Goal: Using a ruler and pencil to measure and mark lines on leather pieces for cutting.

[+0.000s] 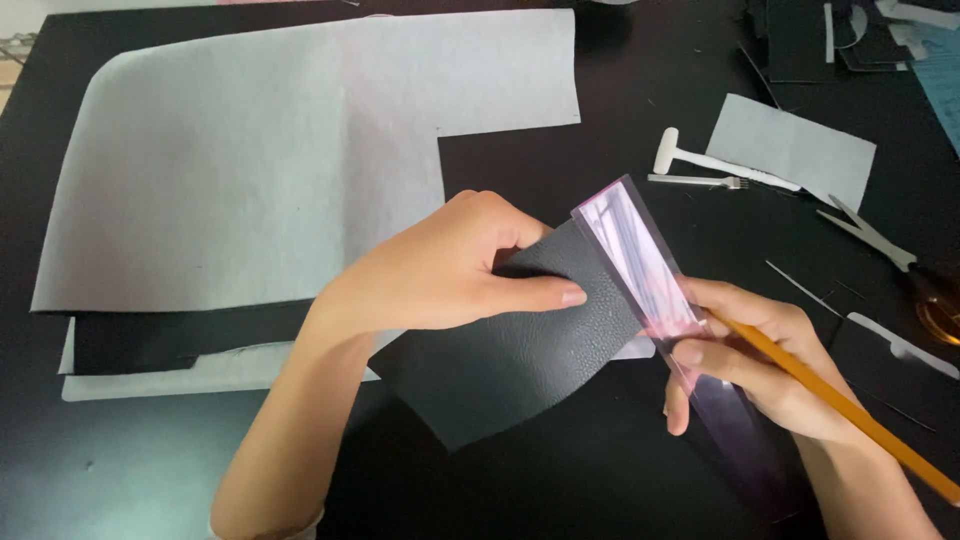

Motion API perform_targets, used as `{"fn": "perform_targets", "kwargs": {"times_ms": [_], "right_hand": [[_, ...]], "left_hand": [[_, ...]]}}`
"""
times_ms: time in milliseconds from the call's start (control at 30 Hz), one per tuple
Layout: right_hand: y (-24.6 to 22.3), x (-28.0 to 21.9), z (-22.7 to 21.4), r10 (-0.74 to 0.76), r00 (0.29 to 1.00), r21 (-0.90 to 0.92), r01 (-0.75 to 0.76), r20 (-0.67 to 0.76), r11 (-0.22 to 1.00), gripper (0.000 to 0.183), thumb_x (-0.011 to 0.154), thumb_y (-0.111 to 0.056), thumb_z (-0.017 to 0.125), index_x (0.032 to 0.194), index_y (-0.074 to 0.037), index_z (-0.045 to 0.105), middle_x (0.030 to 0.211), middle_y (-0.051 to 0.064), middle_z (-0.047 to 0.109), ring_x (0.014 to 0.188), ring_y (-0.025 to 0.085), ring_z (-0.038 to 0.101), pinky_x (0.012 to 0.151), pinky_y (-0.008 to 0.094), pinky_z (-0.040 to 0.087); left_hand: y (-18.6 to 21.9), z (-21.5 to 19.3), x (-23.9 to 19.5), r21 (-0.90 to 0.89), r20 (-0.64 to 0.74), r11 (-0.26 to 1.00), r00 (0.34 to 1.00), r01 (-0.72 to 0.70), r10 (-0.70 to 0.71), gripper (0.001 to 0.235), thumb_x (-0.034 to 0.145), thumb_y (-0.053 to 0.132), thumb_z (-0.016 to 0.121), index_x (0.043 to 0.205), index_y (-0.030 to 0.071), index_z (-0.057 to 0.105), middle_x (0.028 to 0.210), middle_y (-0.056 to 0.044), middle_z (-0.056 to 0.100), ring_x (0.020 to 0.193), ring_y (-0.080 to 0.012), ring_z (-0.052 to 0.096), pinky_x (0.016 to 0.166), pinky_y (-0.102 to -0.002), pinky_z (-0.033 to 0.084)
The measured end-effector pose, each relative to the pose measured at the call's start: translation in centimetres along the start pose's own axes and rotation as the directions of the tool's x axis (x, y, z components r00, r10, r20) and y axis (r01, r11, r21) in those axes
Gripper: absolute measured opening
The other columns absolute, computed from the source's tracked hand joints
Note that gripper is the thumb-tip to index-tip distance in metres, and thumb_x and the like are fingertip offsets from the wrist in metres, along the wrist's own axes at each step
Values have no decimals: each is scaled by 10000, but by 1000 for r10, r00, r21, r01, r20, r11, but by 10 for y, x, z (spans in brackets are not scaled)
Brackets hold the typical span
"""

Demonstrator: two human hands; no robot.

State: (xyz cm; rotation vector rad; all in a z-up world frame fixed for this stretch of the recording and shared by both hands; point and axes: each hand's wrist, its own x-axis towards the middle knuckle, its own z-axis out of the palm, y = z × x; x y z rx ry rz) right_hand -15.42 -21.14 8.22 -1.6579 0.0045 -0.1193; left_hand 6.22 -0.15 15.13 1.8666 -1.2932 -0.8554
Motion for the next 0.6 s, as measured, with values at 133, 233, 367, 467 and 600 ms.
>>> {"fn": "perform_targets", "kwargs": {"times_ms": [133,233,367,467,600], "right_hand": [[-1,-1,2,7,1000,100,-6,-4,995,498,903,-52,633,1390,18,553,591,179,763,438,246,814,526,304,654],[0,-1,2,-5,1000,119,4,10,993,534,912,-63,623,1427,22,510,609,167,771,428,245,806,506,323,688],[10,-3,-7,-15,999,48,13,50,999,557,921,-40,624,1466,-68,510,678,144,804,517,190,837,668,309,677],[4,-1,-1,-16,999,58,15,28,998,487,912,-59,629,1391,-18,557,706,140,802,472,213,829,599,336,718],[1,-1,3,-14,999,107,10,32,994,479,920,-72,628,1385,9,550,717,162,799,452,228,818,533,310,686]], "left_hand": [[0,-2,-1,-61,47,995,996,-77,80,590,959,318,779,581,137,364,555,57,277,503,-74,257,498,-275,199],[-2,-1,0,-77,35,992,994,-99,102,546,955,337,758,571,117,437,540,45,304,486,-90,233,480,-284,182],[-2,-2,-1,-41,-21,989,990,-144,143,611,981,318,755,595,120,325,575,50,223,523,-90,220,511,-288,188],[-3,-2,0,-34,20,987,987,-157,158,529,983,313,736,577,111,464,540,45,296,485,-87,247,495,-273,213],[-4,1,2,-43,31,991,991,-126,127,603,980,317,762,569,129,364,571,58,241,530,-83,200,511,-284,169]]}}
